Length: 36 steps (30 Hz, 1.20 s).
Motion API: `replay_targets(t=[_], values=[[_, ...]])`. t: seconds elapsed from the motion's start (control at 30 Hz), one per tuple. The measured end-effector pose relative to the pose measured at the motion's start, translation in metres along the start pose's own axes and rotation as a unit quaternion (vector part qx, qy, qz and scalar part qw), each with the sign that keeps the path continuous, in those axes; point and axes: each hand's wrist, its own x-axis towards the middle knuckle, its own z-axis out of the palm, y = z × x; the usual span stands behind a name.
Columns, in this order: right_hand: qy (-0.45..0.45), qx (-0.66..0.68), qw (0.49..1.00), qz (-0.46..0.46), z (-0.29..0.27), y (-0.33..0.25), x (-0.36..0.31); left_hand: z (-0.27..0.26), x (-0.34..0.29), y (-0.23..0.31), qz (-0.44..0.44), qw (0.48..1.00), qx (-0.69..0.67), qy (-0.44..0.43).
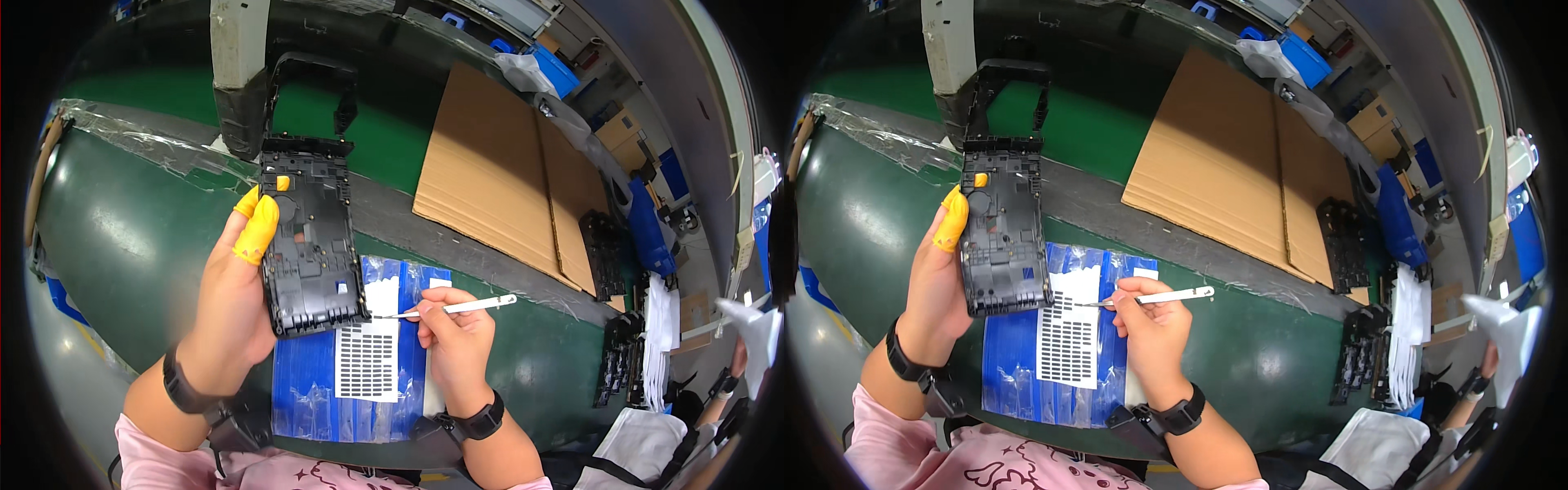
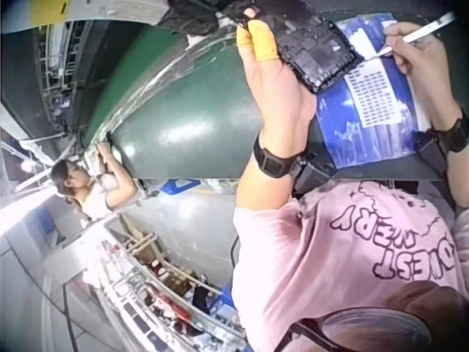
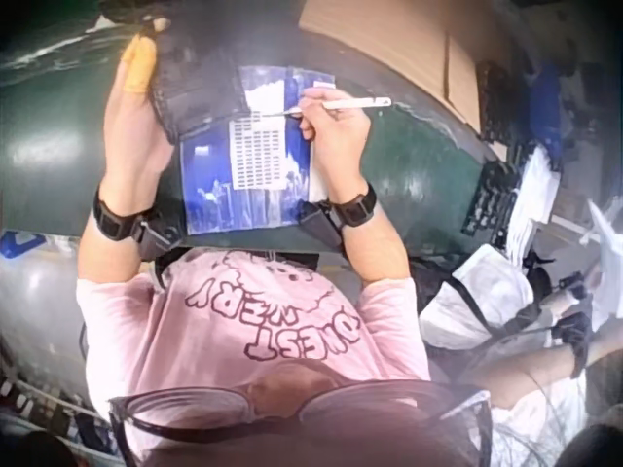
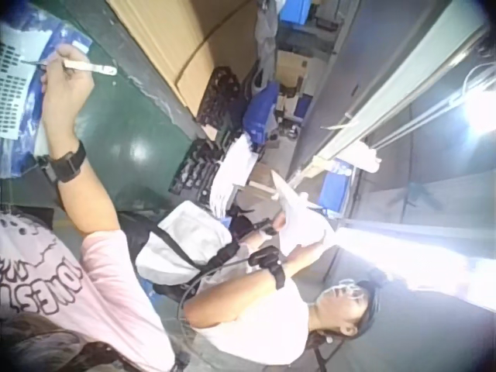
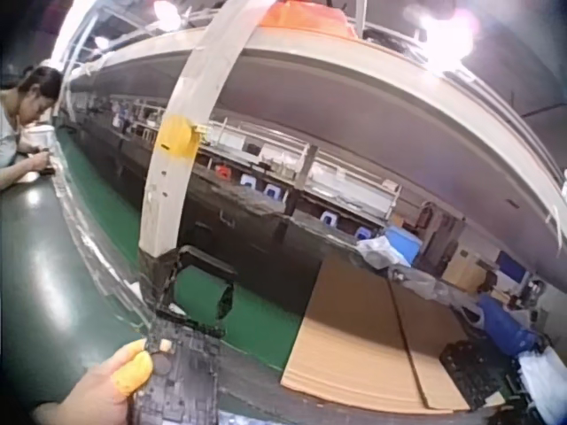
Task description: Assembling or repairing components within a plastic electronic housing using tweezers.
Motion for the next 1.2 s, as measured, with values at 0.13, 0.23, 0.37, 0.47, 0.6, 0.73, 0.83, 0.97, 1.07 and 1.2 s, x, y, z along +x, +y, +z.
replay_targets(t=[0.13,0.23,0.37,0.47,0.6,0.73,0.83,0.97,1.07,1.2], values=[[0.007,-0.002,1.0,0.009,0.001,-0.001,0.001,0.01,-0.008,0.003,0.004,1.0,0.002,0.009],[0.002,-0.015,1.0,0.01,0.005,-0.003,0.001,0.007,-0.005,0.0,0.02,1.0,0.012,-0.002],[-0.008,-0.01,1.0,-0.005,0.003,-0.001,0.0,0.003,-0.004,-0.011,0.067,0.995,0.067,-0.019],[-0.007,0.021,1.0,-0.005,0.003,-0.006,-0.002,0.001,-0.004,-0.018,0.072,0.994,0.077,-0.027],[-0.075,0.108,0.991,-0.016,-0.006,-0.027,-0.024,0.003,-0.009,-0.024,0.023,0.998,0.038,-0.041],[-0.082,0.101,0.989,-0.066,-0.002,-0.042,-0.046,0.009,-0.024,-0.033,-0.143,0.987,-0.038,-0.062],[-0.047,0.056,0.995,-0.061,0.012,-0.04,-0.053,0.012,-0.032,-0.035,-0.179,0.98,-0.048,-0.078],[-0.044,0.068,0.995,-0.056,0.015,-0.038,-0.053,0.013,-0.036,-0.034,-0.199,0.975,-0.048,-0.085],[-0.035,0.089,0.994,-0.052,0.018,-0.041,-0.053,0.012,-0.037,-0.035,-0.189,0.977,-0.05,-0.09],[-0.038,0.082,0.994,-0.055,0.018,-0.04,-0.053,0.012,-0.036,-0.035,-0.178,0.978,-0.04,-0.096]])
